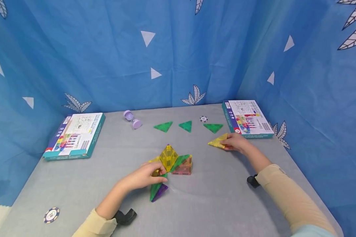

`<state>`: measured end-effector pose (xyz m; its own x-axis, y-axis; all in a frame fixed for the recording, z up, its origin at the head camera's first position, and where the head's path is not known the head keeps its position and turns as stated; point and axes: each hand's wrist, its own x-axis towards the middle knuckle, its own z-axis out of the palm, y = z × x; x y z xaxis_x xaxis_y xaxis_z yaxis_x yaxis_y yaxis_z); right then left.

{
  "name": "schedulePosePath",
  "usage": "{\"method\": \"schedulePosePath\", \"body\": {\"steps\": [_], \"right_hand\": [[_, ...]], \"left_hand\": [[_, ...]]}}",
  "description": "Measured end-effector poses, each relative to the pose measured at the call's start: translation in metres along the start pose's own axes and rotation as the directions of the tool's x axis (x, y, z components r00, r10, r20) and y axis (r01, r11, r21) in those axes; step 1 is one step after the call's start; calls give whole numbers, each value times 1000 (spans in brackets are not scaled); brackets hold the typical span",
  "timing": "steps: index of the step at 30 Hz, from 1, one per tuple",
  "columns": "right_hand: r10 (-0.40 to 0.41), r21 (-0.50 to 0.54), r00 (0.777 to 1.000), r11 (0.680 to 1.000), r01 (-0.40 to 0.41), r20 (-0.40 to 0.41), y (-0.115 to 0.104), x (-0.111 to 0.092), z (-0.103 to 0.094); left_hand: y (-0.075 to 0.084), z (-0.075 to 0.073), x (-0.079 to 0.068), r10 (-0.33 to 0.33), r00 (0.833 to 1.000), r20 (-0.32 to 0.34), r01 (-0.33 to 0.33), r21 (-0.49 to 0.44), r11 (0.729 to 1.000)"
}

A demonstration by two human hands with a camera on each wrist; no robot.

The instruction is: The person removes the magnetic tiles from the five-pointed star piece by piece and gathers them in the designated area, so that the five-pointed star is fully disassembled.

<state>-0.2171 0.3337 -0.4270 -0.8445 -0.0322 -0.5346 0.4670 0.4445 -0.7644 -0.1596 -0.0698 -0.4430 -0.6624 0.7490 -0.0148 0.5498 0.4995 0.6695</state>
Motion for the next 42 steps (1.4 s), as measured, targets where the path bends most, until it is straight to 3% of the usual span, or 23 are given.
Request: {"method": "schedulePosePath", "body": {"steps": [4, 7, 9, 12, 15, 18, 20, 23, 30, 36, 42], "right_hand": [[-28, -216, 999, 976, 17, -45, -5, -7, -2], [-128, -423, 988, 903, 79, -89, -12, -16, 3], [-232, -497, 967, 854, 153, -102, -17, -23, 13], [-369, -483, 927, 825, 295, -65, -28, -37, 39], [-460, -369, 887, 817, 444, 48, -38, -55, 78], [-470, -222, 853, 827, 516, 229, -42, -70, 121], [-439, -145, 832, 850, 507, 338, -41, -76, 148], [-364, -80, 825, 896, 437, 433, -38, -77, 179], [-271, -19, 852, 950, 313, 448, -32, -67, 210], [-246, 79, 853, 968, 237, 460, -30, -62, 215], [-239, 99, 853, 971, 218, 464, -31, -64, 216]], "left_hand": [[2, -1, 1, -2, 1000, 1, 2, 7, 1000], [2, -2, 2, -1, 1000, -1, 1, 12, 1000], [2, -3, 2, -3, 1000, -1, 3, 17, 1000], [2, -3, 1, -6, 1000, 3, 6, 19, 1000], [2, -3, 1, -6, 1000, 8, 5, 16, 1000], [2, -4, 1, -5, 1000, 7, 5, 11, 1000], [1, -4, 2, 1, 1000, 0, -1, 17, 1000], [1, -4, 2, 7, 1000, -7, -7, 27, 1000], [1, -3, 0, -11, 1000, 10, 11, 15, 1000], [1, -3, -1, 8, 1000, 0, -8, 16, 1000], [2, -4, 0, 21, 1000, -20, -21, 29, 999]]}}
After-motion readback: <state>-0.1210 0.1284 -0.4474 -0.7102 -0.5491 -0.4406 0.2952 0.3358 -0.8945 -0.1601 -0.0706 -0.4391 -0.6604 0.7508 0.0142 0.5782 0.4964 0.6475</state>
